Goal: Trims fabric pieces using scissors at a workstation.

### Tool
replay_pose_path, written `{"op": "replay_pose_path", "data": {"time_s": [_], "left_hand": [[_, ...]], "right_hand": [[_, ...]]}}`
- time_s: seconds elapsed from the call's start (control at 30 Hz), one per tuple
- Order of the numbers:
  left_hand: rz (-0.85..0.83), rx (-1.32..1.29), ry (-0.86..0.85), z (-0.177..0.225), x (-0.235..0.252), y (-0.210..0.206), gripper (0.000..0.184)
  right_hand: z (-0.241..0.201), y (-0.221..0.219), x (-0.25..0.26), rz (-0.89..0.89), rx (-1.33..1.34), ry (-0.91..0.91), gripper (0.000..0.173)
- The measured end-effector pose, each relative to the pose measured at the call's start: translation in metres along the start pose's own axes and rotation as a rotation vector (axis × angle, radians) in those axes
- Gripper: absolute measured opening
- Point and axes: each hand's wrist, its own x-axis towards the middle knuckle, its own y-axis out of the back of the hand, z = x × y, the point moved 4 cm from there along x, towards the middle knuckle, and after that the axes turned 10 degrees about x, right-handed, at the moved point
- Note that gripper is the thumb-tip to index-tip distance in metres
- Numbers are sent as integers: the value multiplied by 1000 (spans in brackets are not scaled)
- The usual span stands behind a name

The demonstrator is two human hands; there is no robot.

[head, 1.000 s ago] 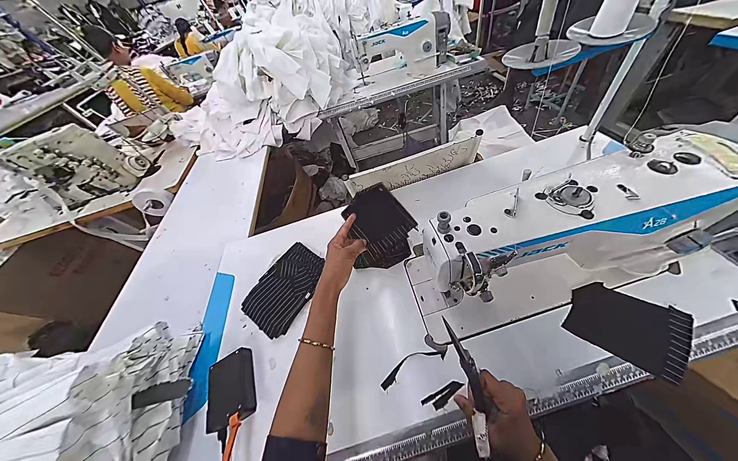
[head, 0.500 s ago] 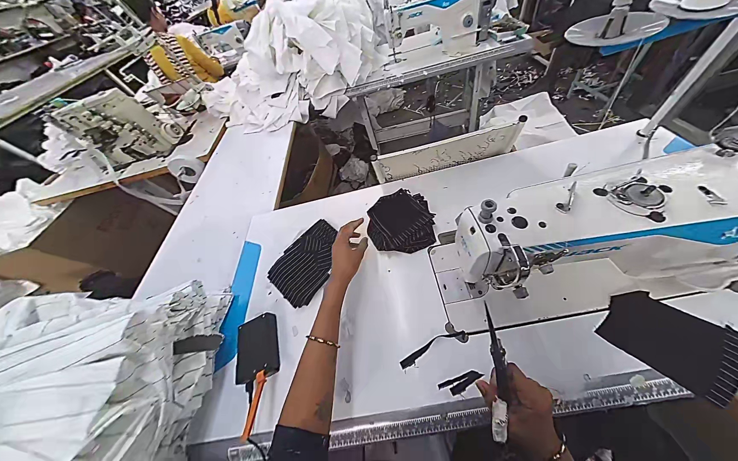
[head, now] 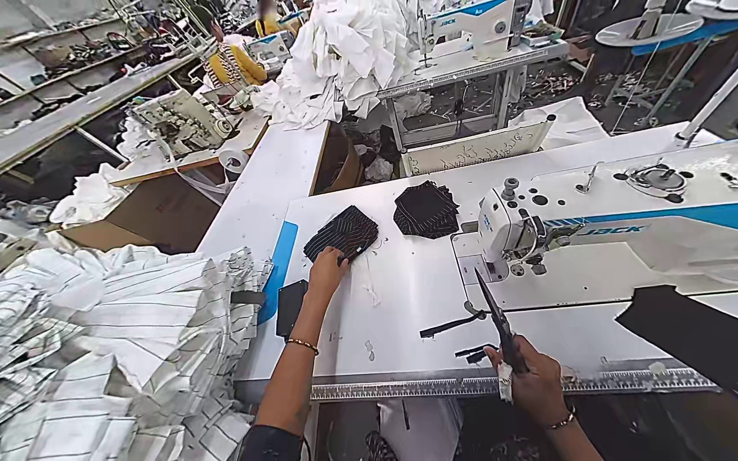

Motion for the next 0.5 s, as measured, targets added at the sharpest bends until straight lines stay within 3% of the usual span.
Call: {"op": "replay_pose_path", "data": {"time_s": [0.17,0.5], "left_hand": [[65,-120,-85,-14,6,0,25],[93,-264,-23,-17,0,4,26]], "right_hand": [[1,-1,0,6,13,-34,43],[4,-2,0,6,33,-32,43]]}}
